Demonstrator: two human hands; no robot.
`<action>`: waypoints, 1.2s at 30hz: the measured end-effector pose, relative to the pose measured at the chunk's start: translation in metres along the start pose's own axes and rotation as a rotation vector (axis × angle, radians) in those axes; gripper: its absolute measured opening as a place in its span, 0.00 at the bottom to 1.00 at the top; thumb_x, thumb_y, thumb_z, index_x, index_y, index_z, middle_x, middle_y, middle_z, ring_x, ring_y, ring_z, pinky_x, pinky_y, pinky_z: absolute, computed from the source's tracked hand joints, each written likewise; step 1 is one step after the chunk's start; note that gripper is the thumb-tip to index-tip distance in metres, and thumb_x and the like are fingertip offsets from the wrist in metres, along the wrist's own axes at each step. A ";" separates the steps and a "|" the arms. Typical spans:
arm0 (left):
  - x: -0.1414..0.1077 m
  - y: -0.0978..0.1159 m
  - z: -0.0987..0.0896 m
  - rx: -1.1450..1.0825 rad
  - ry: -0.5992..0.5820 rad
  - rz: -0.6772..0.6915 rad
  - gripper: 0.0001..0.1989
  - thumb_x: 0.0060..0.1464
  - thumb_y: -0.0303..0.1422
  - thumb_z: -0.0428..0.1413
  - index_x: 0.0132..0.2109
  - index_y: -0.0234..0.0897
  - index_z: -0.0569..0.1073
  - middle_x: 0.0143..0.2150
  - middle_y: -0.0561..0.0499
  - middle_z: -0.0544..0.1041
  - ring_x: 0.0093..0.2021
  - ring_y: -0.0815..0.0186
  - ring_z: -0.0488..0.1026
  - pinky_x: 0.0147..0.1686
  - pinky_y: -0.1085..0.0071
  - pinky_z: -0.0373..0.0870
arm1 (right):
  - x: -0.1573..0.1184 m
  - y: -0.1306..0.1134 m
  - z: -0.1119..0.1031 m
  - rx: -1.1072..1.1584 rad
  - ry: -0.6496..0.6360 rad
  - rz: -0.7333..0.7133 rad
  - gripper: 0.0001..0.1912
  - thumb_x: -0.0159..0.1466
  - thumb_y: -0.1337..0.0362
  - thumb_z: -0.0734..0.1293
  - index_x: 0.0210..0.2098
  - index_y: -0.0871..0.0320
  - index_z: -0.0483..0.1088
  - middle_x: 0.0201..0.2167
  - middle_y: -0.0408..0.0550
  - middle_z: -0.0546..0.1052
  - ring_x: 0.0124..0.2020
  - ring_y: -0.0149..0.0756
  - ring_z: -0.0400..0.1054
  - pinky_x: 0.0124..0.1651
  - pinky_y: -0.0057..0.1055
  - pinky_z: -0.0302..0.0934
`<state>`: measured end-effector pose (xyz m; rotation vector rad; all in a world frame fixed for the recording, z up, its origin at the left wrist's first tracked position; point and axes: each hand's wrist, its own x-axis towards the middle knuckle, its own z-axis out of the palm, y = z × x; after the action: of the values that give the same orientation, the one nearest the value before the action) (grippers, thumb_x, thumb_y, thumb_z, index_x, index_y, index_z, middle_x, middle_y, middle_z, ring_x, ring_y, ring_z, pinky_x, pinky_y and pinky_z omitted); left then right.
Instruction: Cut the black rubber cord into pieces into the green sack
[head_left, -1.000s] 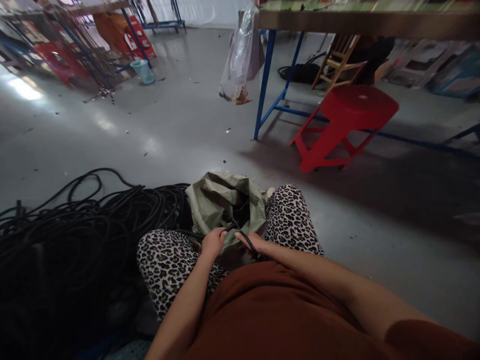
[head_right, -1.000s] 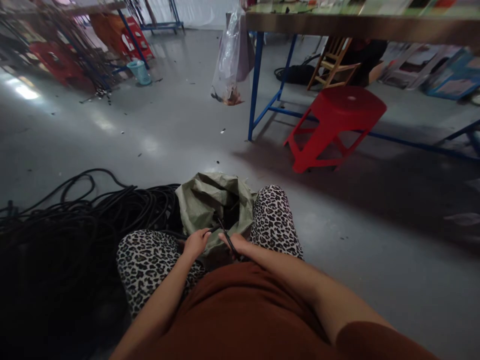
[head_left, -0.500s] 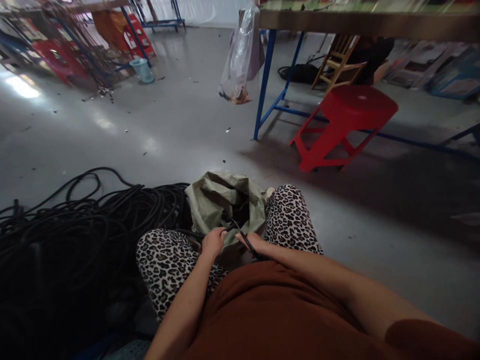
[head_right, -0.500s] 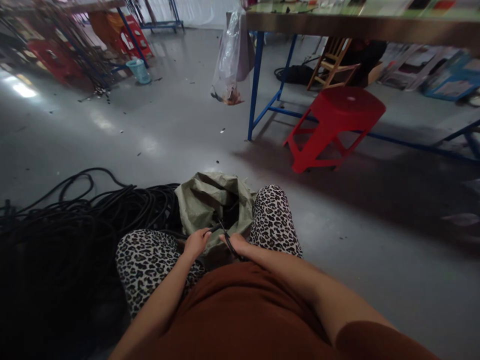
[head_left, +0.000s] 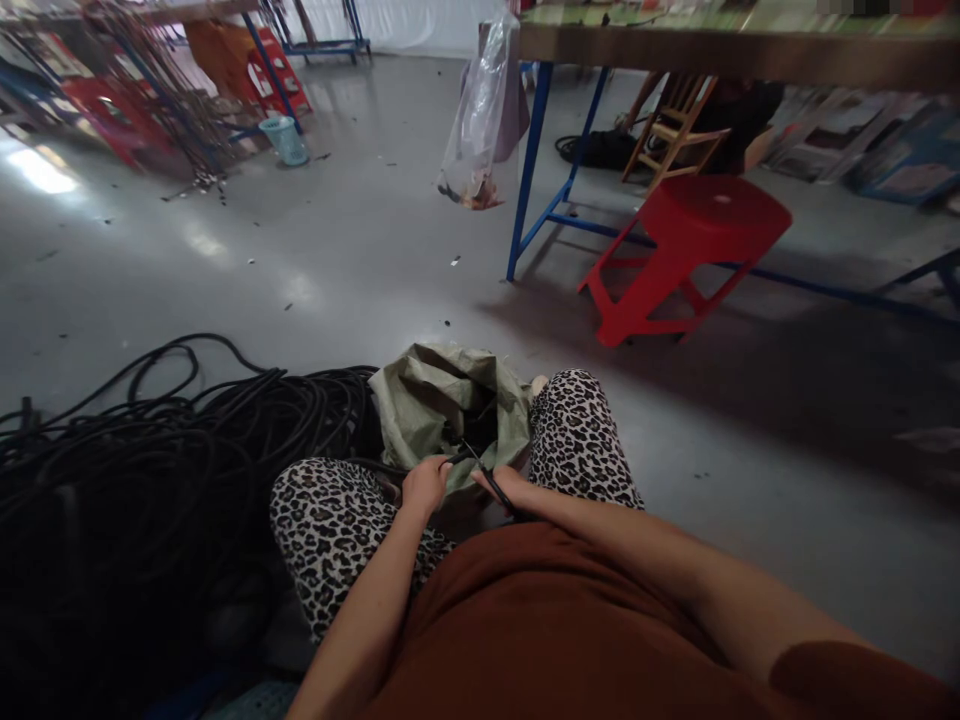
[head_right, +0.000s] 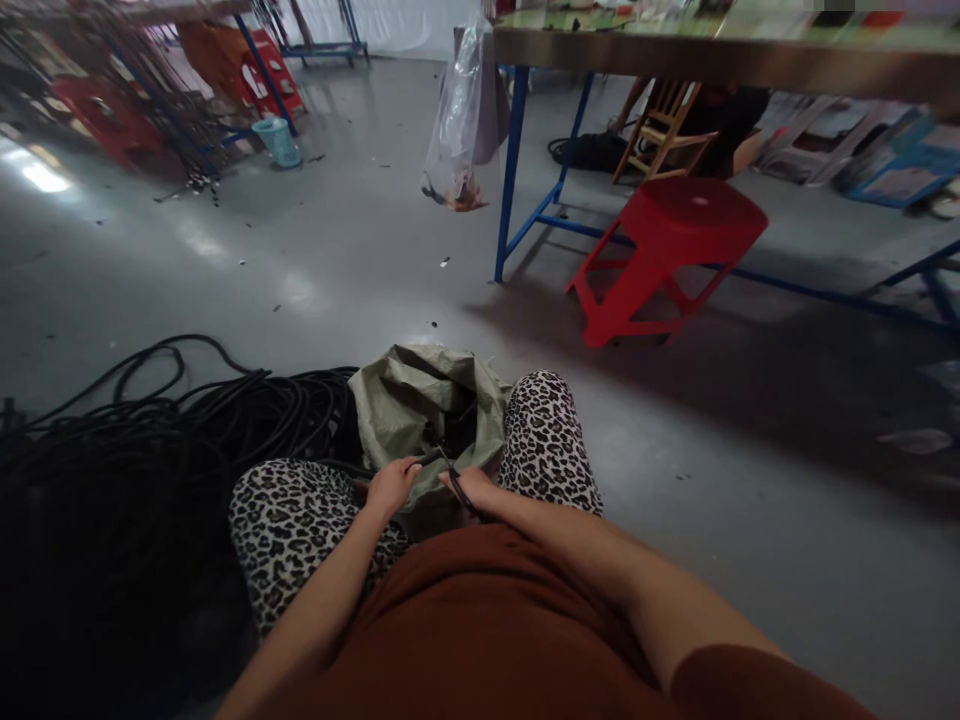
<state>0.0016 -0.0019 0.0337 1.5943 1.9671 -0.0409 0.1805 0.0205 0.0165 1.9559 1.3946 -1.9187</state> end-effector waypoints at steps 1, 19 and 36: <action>0.000 0.000 0.000 0.000 0.003 0.000 0.18 0.62 0.38 0.47 0.54 0.42 0.74 0.51 0.45 0.78 0.49 0.61 0.75 0.46 0.70 0.66 | -0.002 -0.001 0.000 -0.046 0.002 -0.002 0.27 0.59 0.41 0.66 0.29 0.64 0.70 0.19 0.48 0.68 0.17 0.38 0.67 0.21 0.32 0.66; 0.004 -0.001 0.001 -0.019 0.052 -0.037 0.19 0.63 0.39 0.45 0.55 0.41 0.73 0.52 0.44 0.77 0.50 0.61 0.74 0.47 0.69 0.65 | 0.000 -0.001 -0.003 0.010 -0.011 0.051 0.31 0.62 0.37 0.59 0.27 0.62 0.67 0.13 0.43 0.64 0.13 0.30 0.60 0.17 0.25 0.60; 0.007 -0.003 0.003 -0.170 0.085 -0.070 0.19 0.62 0.38 0.48 0.55 0.40 0.74 0.55 0.46 0.76 0.55 0.63 0.72 0.53 0.70 0.65 | -0.006 -0.012 0.003 0.072 -0.130 0.088 0.27 0.66 0.43 0.58 0.35 0.64 0.69 0.16 0.43 0.68 0.15 0.31 0.64 0.18 0.22 0.59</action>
<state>-0.0005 0.0022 0.0265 1.4396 2.0320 0.1645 0.1718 0.0220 0.0268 1.8506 1.2019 -2.0420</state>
